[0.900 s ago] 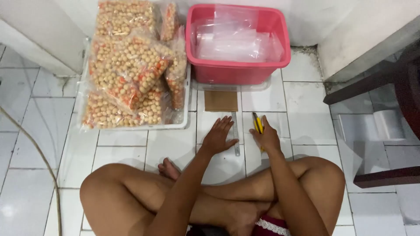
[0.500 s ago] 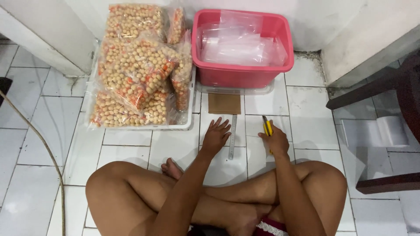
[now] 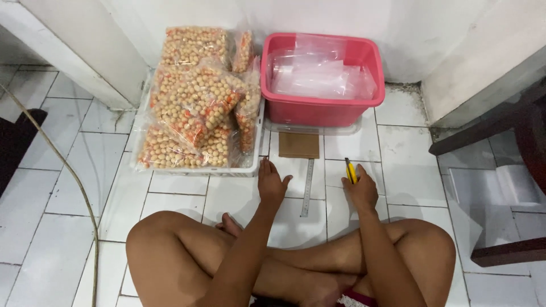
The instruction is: Cutting plastic bags using a utility knife and a ruler on the floor.
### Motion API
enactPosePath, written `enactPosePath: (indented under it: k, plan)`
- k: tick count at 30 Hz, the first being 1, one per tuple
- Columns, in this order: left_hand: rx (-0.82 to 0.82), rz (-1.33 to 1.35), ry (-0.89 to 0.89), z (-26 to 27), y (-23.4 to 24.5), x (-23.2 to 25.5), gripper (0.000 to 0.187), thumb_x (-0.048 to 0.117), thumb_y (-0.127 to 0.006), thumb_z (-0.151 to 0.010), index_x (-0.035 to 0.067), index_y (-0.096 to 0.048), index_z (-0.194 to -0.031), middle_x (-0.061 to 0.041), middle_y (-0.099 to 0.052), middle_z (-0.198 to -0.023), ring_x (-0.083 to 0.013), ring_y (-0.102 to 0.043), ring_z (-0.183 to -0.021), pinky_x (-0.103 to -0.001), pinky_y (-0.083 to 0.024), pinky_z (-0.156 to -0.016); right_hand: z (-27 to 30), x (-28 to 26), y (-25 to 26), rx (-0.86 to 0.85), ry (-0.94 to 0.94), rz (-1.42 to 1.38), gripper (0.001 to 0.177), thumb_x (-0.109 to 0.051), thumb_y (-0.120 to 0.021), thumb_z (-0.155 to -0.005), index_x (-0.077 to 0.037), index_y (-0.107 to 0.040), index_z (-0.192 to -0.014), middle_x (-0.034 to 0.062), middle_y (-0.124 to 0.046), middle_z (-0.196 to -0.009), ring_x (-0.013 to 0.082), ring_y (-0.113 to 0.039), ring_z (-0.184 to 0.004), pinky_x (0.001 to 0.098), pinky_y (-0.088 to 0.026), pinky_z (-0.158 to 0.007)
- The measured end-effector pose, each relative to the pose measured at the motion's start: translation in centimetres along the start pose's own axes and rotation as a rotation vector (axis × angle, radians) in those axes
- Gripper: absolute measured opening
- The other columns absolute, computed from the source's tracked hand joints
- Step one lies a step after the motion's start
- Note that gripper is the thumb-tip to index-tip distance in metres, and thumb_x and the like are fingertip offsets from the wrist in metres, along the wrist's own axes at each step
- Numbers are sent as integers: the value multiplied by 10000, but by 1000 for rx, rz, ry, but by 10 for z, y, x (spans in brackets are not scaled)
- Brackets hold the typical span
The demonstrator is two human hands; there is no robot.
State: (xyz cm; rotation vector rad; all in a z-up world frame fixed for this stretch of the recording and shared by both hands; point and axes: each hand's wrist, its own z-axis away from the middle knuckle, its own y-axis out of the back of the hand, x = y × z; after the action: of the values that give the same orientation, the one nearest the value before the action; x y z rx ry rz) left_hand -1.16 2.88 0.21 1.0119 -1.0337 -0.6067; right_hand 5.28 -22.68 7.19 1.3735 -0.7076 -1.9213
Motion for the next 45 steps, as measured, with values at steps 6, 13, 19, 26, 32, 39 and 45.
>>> enactPosePath:
  k: [6, 13, 19, 26, 32, 39, 45]
  plan:
    - [15, 9, -71, -29, -37, -30, 710, 344, -751, -939, -163, -516, -1376, -305, -469, -1510, -415, -403, -1460, -522, -366, -1193, -1, 11, -9, 29, 76, 67, 689, -230, -691, -910, -24, -485, -1534, 292, -618, -1260, 446, -628, -1182, 651, -526, -921]
    - [-46, 29, -208, -81, -72, -61, 514, 5, -730, -846, -270, -554, -1243, -469, -489, -1356, -566, -470, -1326, -600, -498, -1031, -4, 22, -19, 11, 48, 62, 747, -265, -665, -904, -49, -422, -1577, 252, -555, -1301, 408, -598, -1212, 619, -527, -923]
    - [-65, 320, -128, -79, -54, -66, 343, 74, -603, -867, -157, -666, -1114, -349, -652, -1073, -485, -665, -1106, -526, -597, -867, -12, 29, -34, 41, 23, 127, 766, -279, -708, -888, -45, -437, -1566, 255, -543, -1306, 427, -591, -1189, 615, -541, -902]
    - [-91, 588, -148, -41, 14, -34, 266, 123, -585, -971, -43, -770, -1065, -271, -740, -1054, -371, -691, -969, -489, -574, -852, -15, 29, -36, 70, -27, 218, 850, -333, -708, -848, -81, -390, -1594, 206, -495, -1389, 391, -506, -1265, 546, -452, -984]
    - [-62, 751, -66, -7, 55, -1, 260, 130, -562, -998, 17, -768, -1110, -187, -773, -1032, -240, -687, -935, -431, -564, -834, 6, 3, -23, 117, 37, 228, 901, -268, -716, -831, -24, -332, -1609, 274, -405, -1515, 443, -371, -1401, 608, -314, -1061]
    - [-204, 1123, -69, 6, 79, 30, 308, 115, -540, -1019, 9, -725, -1242, -247, -749, -1117, -315, -717, -1058, -451, -561, -951, 48, -51, -7, 123, 453, -218, 649, -133, -691, -910, -34, -467, -1512, 350, -394, -1524, 503, -325, -1472, 578, -290, -1188]
    - [-371, 1438, 161, 48, 128, 48, 391, 171, -496, -1055, -3, -618, -1384, -187, -713, -1255, -245, -690, -1123, -396, -519, -1010, 52, -64, -42, -533, 104, -1016, 902, -435, -671, -963, -71, -194, -1637, 279, -459, -1535, 383, -517, -1344, 506, -449, -1087]
